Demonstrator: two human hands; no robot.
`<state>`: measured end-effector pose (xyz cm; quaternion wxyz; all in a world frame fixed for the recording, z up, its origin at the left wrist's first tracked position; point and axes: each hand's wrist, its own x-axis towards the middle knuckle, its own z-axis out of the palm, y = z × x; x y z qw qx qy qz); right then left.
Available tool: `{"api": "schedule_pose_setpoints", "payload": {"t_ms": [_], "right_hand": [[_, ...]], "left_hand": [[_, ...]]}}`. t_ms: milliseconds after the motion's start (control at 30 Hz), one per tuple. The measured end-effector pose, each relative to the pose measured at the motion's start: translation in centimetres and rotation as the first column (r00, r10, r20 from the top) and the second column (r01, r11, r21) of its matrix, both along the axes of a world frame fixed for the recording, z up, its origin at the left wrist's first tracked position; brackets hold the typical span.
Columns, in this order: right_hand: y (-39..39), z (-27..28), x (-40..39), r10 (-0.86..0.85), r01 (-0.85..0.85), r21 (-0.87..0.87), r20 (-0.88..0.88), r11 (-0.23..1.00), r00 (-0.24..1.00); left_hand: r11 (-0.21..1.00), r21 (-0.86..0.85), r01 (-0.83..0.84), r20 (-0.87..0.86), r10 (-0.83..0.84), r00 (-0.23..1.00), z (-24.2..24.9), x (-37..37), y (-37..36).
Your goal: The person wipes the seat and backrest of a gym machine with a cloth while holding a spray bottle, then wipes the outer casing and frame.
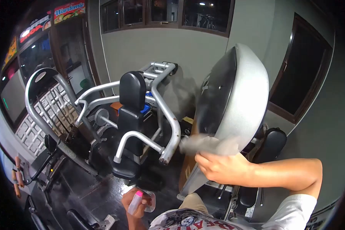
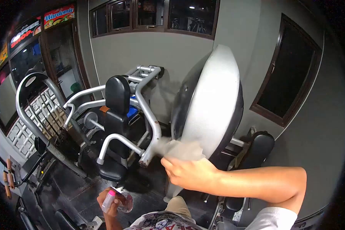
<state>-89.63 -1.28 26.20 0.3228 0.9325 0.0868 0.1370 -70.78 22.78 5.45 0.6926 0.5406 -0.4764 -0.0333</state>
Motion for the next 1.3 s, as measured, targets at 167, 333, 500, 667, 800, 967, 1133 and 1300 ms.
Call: {"api": "schedule_pose_setpoints", "payload": {"t_ms": [167,333,500,667,800,967,1133,1300], "right_hand": [[-1.2,7.7,1.7,-0.089,-0.147,0.6,0.345,0.786,0.934],[-4.1,16.4,3.0,-0.669,0.473,0.627,0.104,0.619,0.736],[-2.3,10.4,4.8,-0.472,0.459,0.158,0.06,0.874,0.879],[2.8,-3.1,3.5,-0.448,0.515,-0.039,-0.55,0.856,0.704],[1.4,-0.3,2.4,-0.264,0.26,-0.051,-0.22,0.964,0.939],[-1.5,8.9,4.3,-0.486,0.463,0.166,0.155,0.871,0.86],[-1.5,8.2,4.8,-0.507,0.506,0.043,0.132,0.861,0.852],[0.8,2.3,2.3,-0.475,0.49,-0.13,0.131,0.862,0.87]], "left_hand": [[0.998,0.009,0.064,-0.007,-0.064,0.998,-0.5,-0.1,0.2],[0.998,0.033,0.055,-0.043,-0.053,0.998,0.7,-1.0,0.8],[0.999,0.035,-0.013,-0.058,0.015,0.998,0.4,-1.3,1.7],[0.997,0.011,-0.072,-0.096,0.072,0.993,0.0,-1.4,2.9],[0.997,0.024,-0.07,-0.089,0.072,0.993,-0.8,-0.9,3.5],[0.999,0.054,-0.002,-0.086,0.007,0.996,-0.3,-0.8,3.2],[1.0,0.006,0.022,-0.094,-0.022,0.995,0.1,-1.1,2.7],[1.0,0.004,-0.002,-0.137,0.003,0.991,-0.5,-0.7,3.3]]}}
